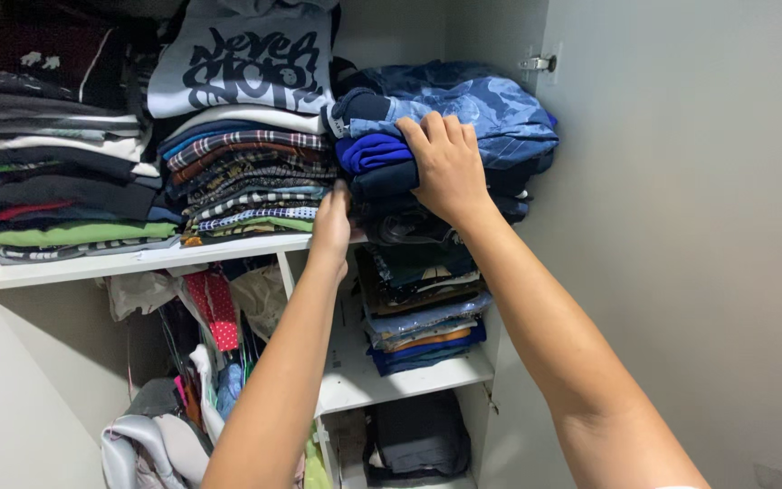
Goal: The person removes folded clothes from a white closet shelf and places them onto a pile on the floor. The person handles several items including shorts, t-shirts, and patterned shirts one by one.
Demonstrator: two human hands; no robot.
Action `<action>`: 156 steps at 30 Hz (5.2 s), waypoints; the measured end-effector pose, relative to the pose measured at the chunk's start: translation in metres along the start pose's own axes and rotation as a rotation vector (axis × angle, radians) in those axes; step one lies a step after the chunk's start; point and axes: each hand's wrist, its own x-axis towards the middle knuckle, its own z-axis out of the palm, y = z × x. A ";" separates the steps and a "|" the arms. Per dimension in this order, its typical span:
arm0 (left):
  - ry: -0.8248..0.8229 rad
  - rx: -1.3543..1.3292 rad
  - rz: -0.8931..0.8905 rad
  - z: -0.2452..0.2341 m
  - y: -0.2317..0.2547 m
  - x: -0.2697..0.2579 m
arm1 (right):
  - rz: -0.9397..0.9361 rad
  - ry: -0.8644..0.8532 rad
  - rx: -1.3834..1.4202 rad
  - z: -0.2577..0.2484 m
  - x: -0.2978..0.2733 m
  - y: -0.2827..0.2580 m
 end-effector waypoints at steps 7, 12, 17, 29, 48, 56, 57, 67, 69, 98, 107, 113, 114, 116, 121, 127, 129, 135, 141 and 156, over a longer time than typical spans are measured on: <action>-0.089 0.043 -0.146 0.017 0.069 -0.020 | 0.073 -0.197 0.295 -0.042 -0.005 -0.002; -0.044 0.048 -0.197 0.039 0.100 -0.028 | 0.569 -0.113 0.116 -0.049 -0.011 0.040; 0.006 0.100 -0.185 0.048 0.106 -0.013 | 0.846 -0.173 0.311 -0.047 -0.026 0.068; 0.031 0.191 -0.117 0.068 0.130 -0.016 | 0.085 -0.155 0.275 -0.036 -0.004 0.016; -0.055 -0.029 -0.232 0.089 0.127 0.008 | 0.110 0.219 0.453 -0.045 -0.039 0.031; 0.000 0.014 -0.255 0.090 0.138 0.015 | 1.135 -0.242 0.367 -0.076 -0.060 0.100; -0.002 0.012 -0.249 0.089 0.139 0.017 | 1.248 -0.321 0.467 -0.077 -0.057 0.102; -0.168 -0.167 -0.312 0.066 0.115 0.032 | 0.768 0.098 0.645 -0.017 -0.055 0.127; -0.186 -0.242 -0.294 0.062 0.111 0.031 | 0.776 0.144 0.717 -0.014 -0.045 0.125; -0.163 0.098 0.270 0.050 0.083 -0.013 | 0.597 0.038 1.340 -0.017 0.001 0.081; -0.201 0.259 0.526 0.045 0.080 -0.066 | 0.425 0.153 1.289 -0.056 -0.039 0.032; -0.144 0.336 0.543 0.032 0.088 -0.118 | 0.360 0.192 1.359 -0.078 -0.056 -0.001; -0.130 0.344 0.520 0.030 0.090 -0.126 | 0.377 0.183 1.377 -0.083 -0.060 -0.006; -0.105 0.413 0.553 0.027 0.093 -0.139 | 0.369 0.205 1.321 -0.093 -0.063 -0.016; -0.123 0.489 0.617 0.014 0.101 -0.180 | 0.363 0.229 1.283 -0.123 -0.079 -0.046; -0.097 0.580 0.670 -0.001 0.123 -0.244 | 0.381 0.235 1.425 -0.159 -0.085 -0.082; -0.086 0.577 0.683 -0.011 0.132 -0.273 | 0.374 0.224 1.437 -0.172 -0.086 -0.099; 0.088 0.605 0.529 -0.042 0.154 -0.373 | 0.411 0.122 1.681 -0.214 -0.092 -0.164; 0.266 0.741 0.585 -0.074 0.169 -0.490 | 0.381 -0.013 1.877 -0.261 -0.109 -0.236; 0.861 0.867 0.367 -0.080 0.186 -0.744 | 0.142 -0.461 2.310 -0.325 -0.144 -0.394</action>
